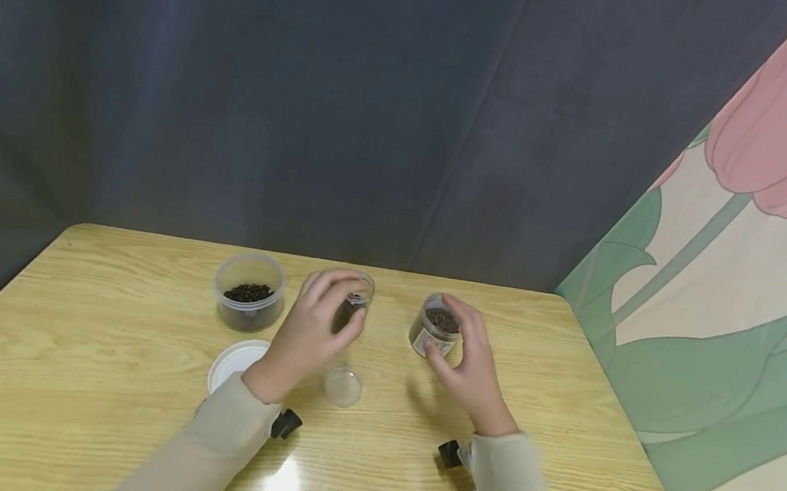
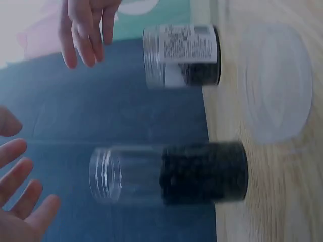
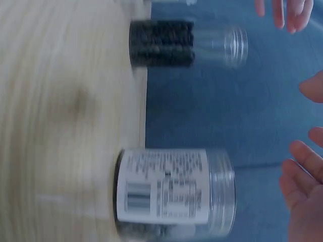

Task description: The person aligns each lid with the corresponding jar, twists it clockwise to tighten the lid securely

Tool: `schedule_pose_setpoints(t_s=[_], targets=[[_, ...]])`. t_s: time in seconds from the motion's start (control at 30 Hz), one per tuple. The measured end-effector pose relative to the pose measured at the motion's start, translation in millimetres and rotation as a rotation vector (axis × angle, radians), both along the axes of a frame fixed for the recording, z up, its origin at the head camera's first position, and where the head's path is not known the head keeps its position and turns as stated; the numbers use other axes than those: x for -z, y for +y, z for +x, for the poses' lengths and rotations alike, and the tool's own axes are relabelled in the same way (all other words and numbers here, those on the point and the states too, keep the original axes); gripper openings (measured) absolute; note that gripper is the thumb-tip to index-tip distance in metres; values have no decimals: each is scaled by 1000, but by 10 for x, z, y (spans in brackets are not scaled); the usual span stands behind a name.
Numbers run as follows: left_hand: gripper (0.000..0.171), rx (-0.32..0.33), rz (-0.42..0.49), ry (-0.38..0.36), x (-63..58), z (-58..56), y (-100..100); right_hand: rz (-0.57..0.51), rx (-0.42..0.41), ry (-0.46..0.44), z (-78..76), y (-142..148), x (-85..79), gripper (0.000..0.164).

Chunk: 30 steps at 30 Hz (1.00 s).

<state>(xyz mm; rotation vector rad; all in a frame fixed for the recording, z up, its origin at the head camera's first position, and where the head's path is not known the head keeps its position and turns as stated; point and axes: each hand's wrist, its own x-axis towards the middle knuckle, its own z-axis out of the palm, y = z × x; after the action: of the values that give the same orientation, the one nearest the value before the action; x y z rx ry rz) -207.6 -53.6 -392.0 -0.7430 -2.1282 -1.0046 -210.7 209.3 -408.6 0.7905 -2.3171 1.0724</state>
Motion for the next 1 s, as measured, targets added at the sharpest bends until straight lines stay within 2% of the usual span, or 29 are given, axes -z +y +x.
schedule_pose_setpoints(t_s=[0.13, 0.33, 0.53, 0.73, 0.87, 1.0], targets=[[43, -49, 27, -56, 32, -57, -73, 24, -37, 10, 45, -113, 10, 61], [61, -64, 59, -253, 144, -126, -107, 80, -64, -78, 129, -260, 50, 52], [71, -18, 131, -514, 241, -178, -127, 169, -125, -194, 188, -391, 90, 38], [77, 32, 166, -726, 327, -240, -136, 313, -219, -315, 218, -500, 178, 44], [73, 56, 186, -789, 348, -259, -126, 387, -266, -393, 236, -549, 231, 52], [70, 59, 192, -791, 356, -263, -122, 412, -298, -448, 256, -604, 238, 57]])
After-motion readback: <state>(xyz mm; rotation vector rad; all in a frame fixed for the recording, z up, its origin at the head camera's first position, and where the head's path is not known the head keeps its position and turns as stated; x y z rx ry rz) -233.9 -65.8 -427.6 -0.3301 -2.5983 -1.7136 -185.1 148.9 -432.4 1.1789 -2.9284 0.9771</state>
